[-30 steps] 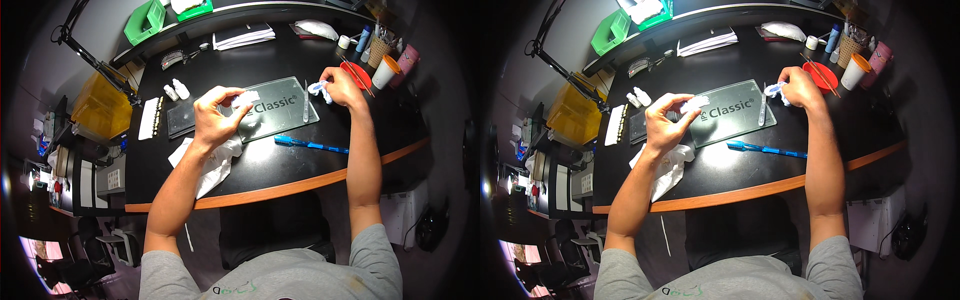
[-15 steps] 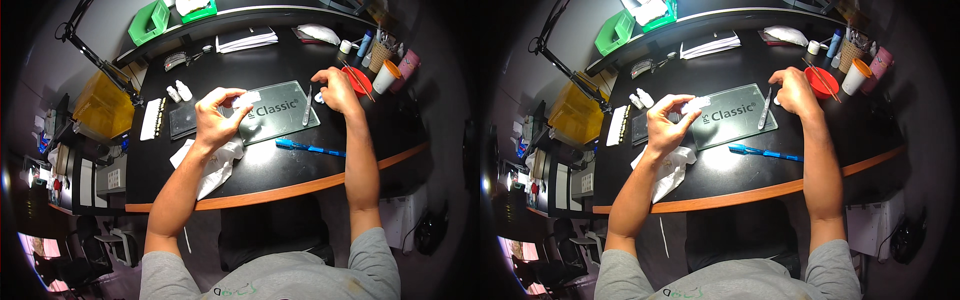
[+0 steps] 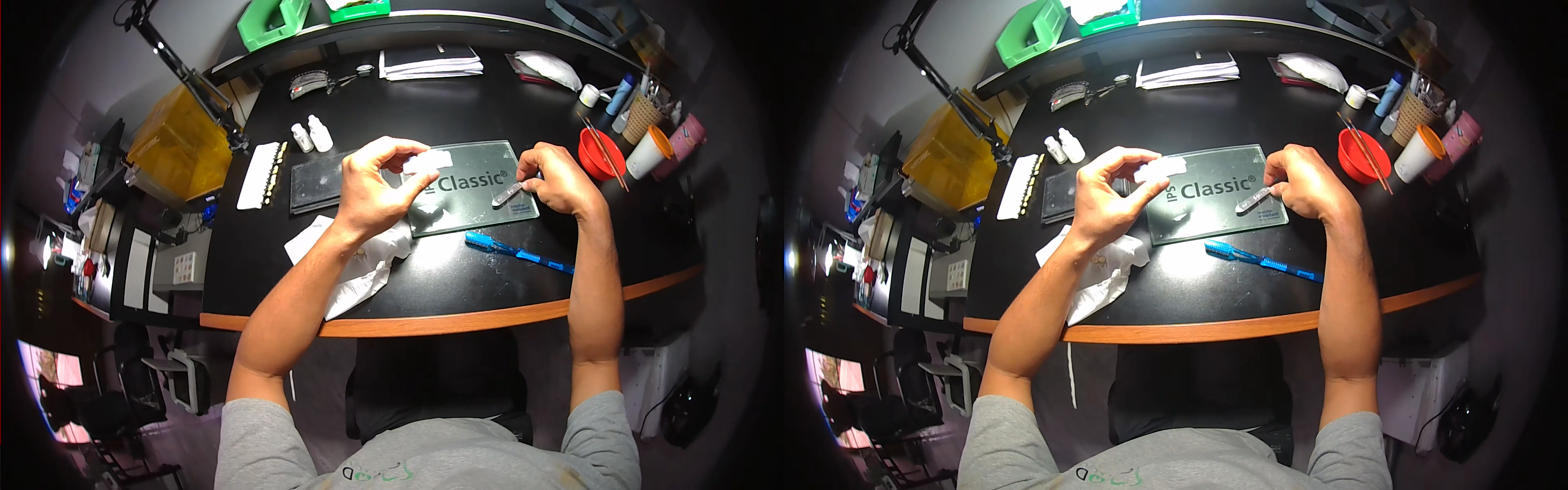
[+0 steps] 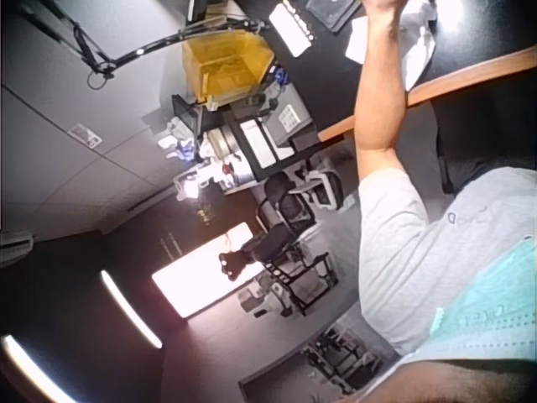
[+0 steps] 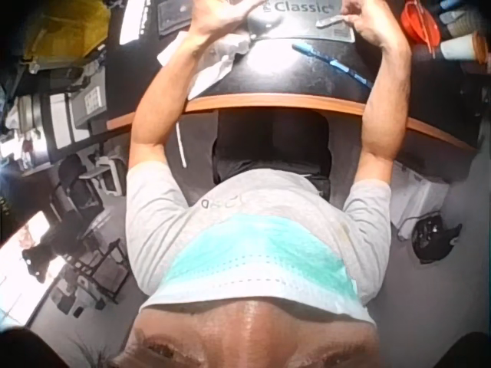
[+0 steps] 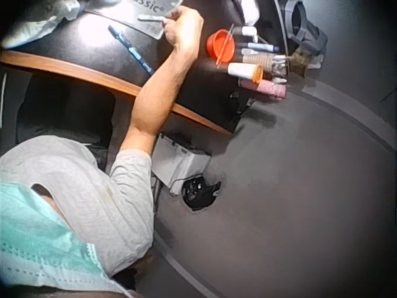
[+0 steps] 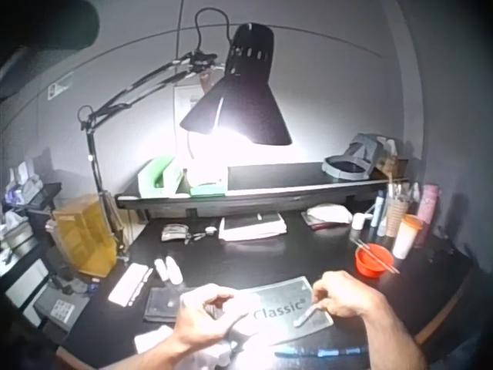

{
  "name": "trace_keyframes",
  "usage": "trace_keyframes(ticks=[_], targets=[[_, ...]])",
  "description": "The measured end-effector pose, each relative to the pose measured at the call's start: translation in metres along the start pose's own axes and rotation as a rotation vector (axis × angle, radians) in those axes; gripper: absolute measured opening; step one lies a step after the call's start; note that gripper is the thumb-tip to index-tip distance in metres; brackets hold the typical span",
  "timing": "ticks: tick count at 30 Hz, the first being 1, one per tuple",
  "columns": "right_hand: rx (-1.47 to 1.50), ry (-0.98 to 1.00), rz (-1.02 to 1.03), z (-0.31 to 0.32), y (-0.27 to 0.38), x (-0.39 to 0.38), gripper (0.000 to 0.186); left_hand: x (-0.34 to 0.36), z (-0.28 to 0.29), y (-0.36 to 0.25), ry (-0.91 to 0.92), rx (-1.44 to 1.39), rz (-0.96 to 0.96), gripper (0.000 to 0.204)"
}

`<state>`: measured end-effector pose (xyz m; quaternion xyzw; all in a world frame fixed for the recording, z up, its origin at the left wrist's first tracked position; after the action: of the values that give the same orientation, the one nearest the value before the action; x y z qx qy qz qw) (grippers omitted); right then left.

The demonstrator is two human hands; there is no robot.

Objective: Applying a ceramic or staining layer to a dental prosthetic using a fine brush.

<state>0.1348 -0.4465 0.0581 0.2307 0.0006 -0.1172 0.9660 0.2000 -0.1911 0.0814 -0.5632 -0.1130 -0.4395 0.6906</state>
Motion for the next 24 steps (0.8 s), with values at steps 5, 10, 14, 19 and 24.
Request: trace_keyframes(ticks=[5,10,14,19,24], targets=[[-0.025,0.027,0.01,-0.004,0.007,-0.003,0.012,0.001,0.001,-0.002,0.007,0.043,-0.023,0.027],[-0.026,0.057,0.022,-0.005,0.02,-0.005,0.019,-0.001,0.001,-0.003,0.003,0.021,-0.024,0.027],[-0.008,0.071,0.053,-0.007,0.017,-0.001,0.02,0.001,-0.004,-0.006,0.025,0.029,-0.032,0.027],[-0.018,0.047,0.09,-0.014,0.015,0.0,0.013,0.0,-0.003,-0.005,0.019,0.019,-0.03,0.027],[0.038,0.084,0.074,-0.013,0.019,-0.002,0.013,0.001,-0.003,-0.007,0.035,0.061,-0.042,0.027]])
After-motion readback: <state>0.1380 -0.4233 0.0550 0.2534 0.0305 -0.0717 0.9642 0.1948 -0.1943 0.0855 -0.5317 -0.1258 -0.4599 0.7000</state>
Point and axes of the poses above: each hand's wrist, its own x-axis towards the middle knuckle, its own z-axis out of the back of the hand, y = z × x, the point moved 10 cm from there along x, towards the middle knuckle, and after that the axes turned 8 degrees about -z, right-handed, at the moved point
